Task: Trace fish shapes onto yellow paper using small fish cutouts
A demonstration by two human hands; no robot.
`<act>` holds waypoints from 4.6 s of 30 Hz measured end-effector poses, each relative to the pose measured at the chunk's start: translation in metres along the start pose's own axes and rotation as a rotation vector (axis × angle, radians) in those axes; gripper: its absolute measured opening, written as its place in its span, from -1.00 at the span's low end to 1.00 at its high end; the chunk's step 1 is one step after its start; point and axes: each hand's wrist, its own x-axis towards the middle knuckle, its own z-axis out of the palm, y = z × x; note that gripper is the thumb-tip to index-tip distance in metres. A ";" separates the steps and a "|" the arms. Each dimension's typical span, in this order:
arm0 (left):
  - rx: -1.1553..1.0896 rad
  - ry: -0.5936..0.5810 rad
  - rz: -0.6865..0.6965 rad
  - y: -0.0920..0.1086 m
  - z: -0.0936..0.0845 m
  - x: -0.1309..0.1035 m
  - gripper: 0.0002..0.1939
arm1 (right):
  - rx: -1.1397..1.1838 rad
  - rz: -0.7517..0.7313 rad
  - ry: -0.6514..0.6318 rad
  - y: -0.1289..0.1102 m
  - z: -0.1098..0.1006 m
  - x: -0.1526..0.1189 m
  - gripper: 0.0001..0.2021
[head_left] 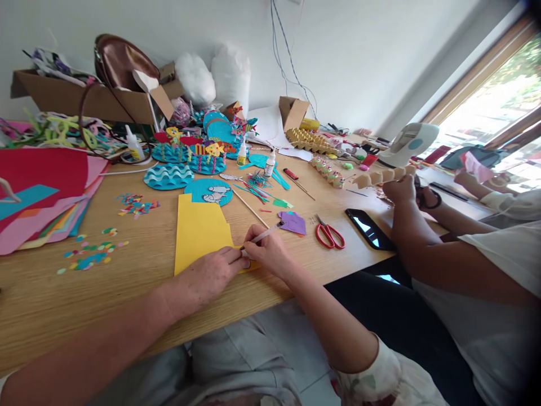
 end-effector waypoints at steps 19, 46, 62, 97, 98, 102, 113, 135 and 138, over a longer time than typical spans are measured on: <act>0.284 -0.035 -0.132 0.024 -0.001 -0.006 -0.70 | -0.123 -0.063 -0.013 -0.006 -0.003 0.001 -0.94; 0.154 -0.010 -0.222 0.030 0.008 -0.019 -0.61 | 0.014 -0.085 -0.150 -0.013 0.007 0.005 -0.93; 0.161 -0.013 -0.209 0.029 0.009 -0.020 -0.63 | -0.034 -0.094 -0.192 -0.019 0.005 0.005 -0.93; -0.094 -0.107 0.169 -0.026 -0.027 0.018 -0.70 | 0.021 -0.116 0.174 0.005 0.005 -0.020 -0.94; -0.101 -0.116 0.105 -0.028 -0.029 0.021 -0.71 | 0.052 -0.103 0.190 0.005 0.002 -0.022 -0.95; -0.163 -0.160 0.016 -0.032 -0.034 0.029 -0.64 | 0.136 -0.063 0.262 -0.005 -0.017 -0.037 -0.94; -0.262 -0.198 0.088 -0.041 -0.039 0.033 -0.78 | 0.146 -0.096 0.003 -0.019 0.015 -0.032 -0.95; -0.229 -0.123 0.074 -0.044 -0.027 0.023 -0.86 | 0.034 -0.173 -0.014 -0.006 0.024 -0.025 -0.94; -0.237 -0.123 0.067 -0.044 -0.027 0.023 -0.87 | 0.015 -0.181 -0.008 -0.008 0.024 -0.025 -0.94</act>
